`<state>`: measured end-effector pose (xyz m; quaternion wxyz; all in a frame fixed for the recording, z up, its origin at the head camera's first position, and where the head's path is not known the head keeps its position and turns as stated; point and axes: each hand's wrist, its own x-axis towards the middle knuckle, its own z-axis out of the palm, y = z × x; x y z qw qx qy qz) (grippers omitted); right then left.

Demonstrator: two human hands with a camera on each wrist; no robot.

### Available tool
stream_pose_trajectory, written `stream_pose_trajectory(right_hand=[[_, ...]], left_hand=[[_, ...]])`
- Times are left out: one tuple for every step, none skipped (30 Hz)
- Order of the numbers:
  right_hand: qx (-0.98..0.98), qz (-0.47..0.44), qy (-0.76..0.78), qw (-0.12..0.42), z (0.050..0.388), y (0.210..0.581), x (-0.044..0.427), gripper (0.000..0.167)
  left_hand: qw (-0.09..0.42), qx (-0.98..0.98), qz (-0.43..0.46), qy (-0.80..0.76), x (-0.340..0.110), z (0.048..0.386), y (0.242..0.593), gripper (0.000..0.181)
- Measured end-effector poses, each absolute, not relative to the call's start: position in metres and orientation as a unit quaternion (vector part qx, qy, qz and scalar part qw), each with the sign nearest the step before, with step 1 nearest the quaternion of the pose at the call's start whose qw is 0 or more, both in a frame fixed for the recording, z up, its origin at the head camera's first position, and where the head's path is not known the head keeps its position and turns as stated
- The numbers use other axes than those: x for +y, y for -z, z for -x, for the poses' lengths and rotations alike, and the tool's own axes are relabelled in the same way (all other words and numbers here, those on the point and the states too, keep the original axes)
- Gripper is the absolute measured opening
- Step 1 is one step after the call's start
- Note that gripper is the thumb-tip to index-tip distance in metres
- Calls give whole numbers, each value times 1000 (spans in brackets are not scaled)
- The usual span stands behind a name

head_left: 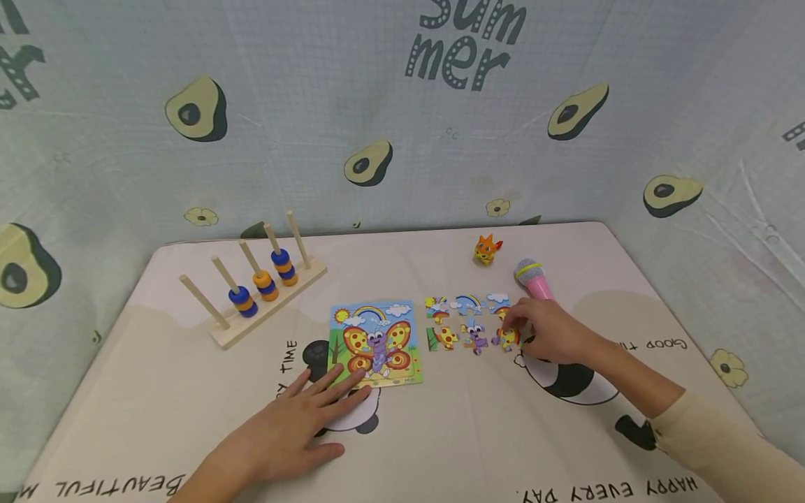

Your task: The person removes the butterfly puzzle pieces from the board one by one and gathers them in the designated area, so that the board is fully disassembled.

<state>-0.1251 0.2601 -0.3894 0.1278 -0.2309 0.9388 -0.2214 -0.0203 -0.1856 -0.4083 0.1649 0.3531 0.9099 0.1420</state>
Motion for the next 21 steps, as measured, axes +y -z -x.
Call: stream_pose_trajectory(right_hand=[[940, 230, 220, 126, 125, 389, 260, 32], [940, 230, 219, 125, 126, 389, 260, 31], [940, 230, 219, 124, 126, 388, 259, 30], [940, 230, 220, 123, 126, 388, 259, 29], [940, 228, 222, 124, 127, 388, 259, 29], [939, 229, 225, 124, 128, 389, 259, 28], [938, 231, 225, 124, 128, 389, 259, 27], [938, 232, 226, 125, 129, 389, 259, 27], [938, 232, 225, 125, 129, 390, 258, 27], [938, 232, 226, 126, 130, 390, 259, 26], [938, 230, 225, 126, 130, 391, 258, 26], [938, 231, 225, 126, 130, 391, 258, 26], [939, 228, 225, 127, 131, 391, 258, 26], [939, 227, 226, 129, 131, 391, 258, 26], [939, 224, 226, 130, 132, 391, 258, 26], [939, 223, 227, 132, 132, 391, 258, 26], [939, 221, 227, 133, 132, 391, 258, 26], [939, 222, 227, 134, 132, 391, 258, 26], [940, 220, 226, 134, 133, 392, 259, 26], [939, 223, 227, 133, 133, 392, 259, 26], [938, 224, 228, 132, 133, 391, 258, 26]], left_hand=[[164, 910, -353, -141, -186, 20, 408, 75], [164, 910, -354, -140, -186, 20, 409, 75], [163, 910, -353, -140, -186, 20, 409, 75], [163, 910, -353, -140, -186, 20, 409, 75], [163, 910, -354, -141, -186, 20, 409, 75], [163, 910, -354, -141, -186, 20, 410, 75], [162, 910, -354, -142, -186, 20, 410, 75], [162, 910, -354, -142, -186, 20, 410, 75], [162, 910, -355, -142, -186, 20, 410, 75], [160, 910, -356, -141, -186, 20, 411, 75], [159, 910, -357, -141, -186, 20, 411, 75], [159, 910, -357, -140, -186, 20, 411, 75], [158, 910, -358, -139, -187, 20, 411, 75], [157, 910, -358, -139, -187, 20, 411, 75], [158, 910, -358, -139, -187, 20, 411, 75], [158, 910, -357, -139, -187, 20, 411, 75], [159, 910, -357, -140, -187, 20, 411, 75], [160, 910, -356, -140, -187, 20, 411, 75], [160, 910, -355, -140, -187, 20, 411, 75], [161, 910, -355, -140, -187, 20, 411, 75], [161, 911, -354, -139, -187, 20, 411, 75]])
